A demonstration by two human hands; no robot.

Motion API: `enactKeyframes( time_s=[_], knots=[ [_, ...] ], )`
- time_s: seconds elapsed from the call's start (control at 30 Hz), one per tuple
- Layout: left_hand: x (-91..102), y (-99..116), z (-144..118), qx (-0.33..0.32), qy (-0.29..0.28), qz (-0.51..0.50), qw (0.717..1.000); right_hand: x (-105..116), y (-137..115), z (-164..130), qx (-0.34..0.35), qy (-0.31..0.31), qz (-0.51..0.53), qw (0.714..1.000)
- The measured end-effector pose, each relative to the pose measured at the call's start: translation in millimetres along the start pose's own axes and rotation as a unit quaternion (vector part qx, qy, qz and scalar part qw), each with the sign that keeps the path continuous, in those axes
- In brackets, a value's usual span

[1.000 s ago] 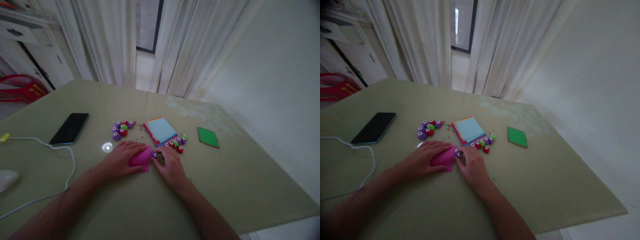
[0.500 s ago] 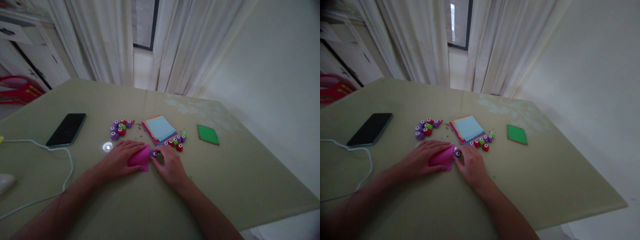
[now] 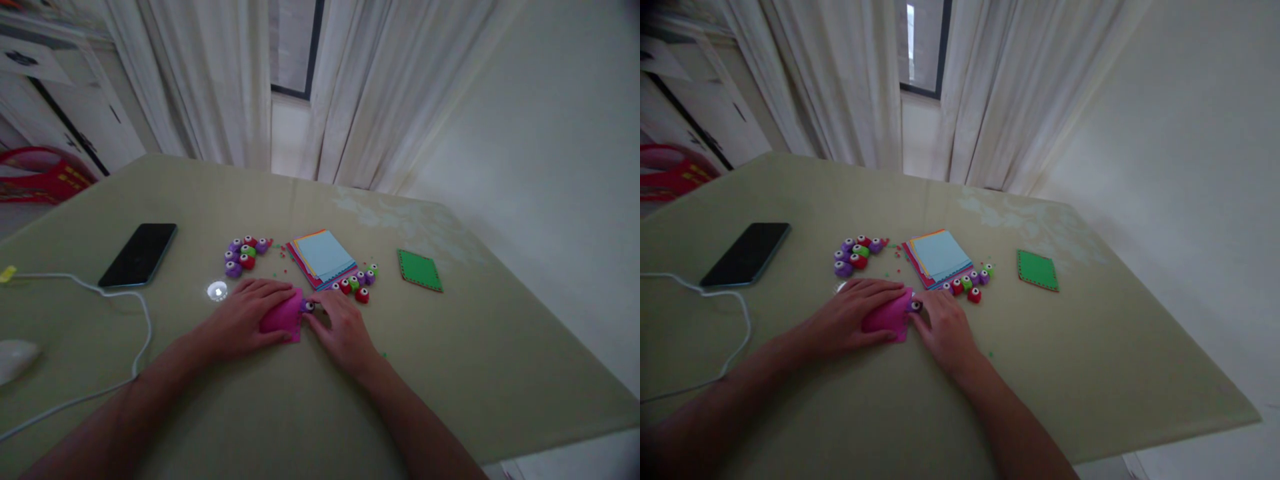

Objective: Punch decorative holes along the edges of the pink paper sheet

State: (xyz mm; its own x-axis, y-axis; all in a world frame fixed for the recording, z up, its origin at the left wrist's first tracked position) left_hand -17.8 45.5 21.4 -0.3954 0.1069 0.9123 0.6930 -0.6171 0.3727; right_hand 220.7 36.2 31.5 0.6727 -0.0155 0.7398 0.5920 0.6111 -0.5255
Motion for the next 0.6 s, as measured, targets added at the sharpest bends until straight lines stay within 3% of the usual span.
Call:
enactKeyframes(
  time_s=[0.3,0.6],
  knots=[
    [-7.1,2.3,1.0,-0.006,-0.009,0.018,1.000,1.8,3.6,0.7,0.017,-0.055,0.022,0.998],
    [-10.2,7.7,-0.1,0.005,-0.017,0.011,1.000,1.5,3.3,1.5,0.017,-0.061,0.020,0.998]
  ],
)
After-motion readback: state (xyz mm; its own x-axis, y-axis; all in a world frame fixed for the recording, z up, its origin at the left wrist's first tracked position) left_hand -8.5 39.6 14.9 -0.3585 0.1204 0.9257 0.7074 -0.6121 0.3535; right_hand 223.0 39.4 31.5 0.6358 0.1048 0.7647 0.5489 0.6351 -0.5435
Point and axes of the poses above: each hand's wrist, its own z-axis towards the middle knuckle, its own x-axis out of the back of the hand, y = z × x, the point moved 2 cm from there along z, towards the middle knuckle
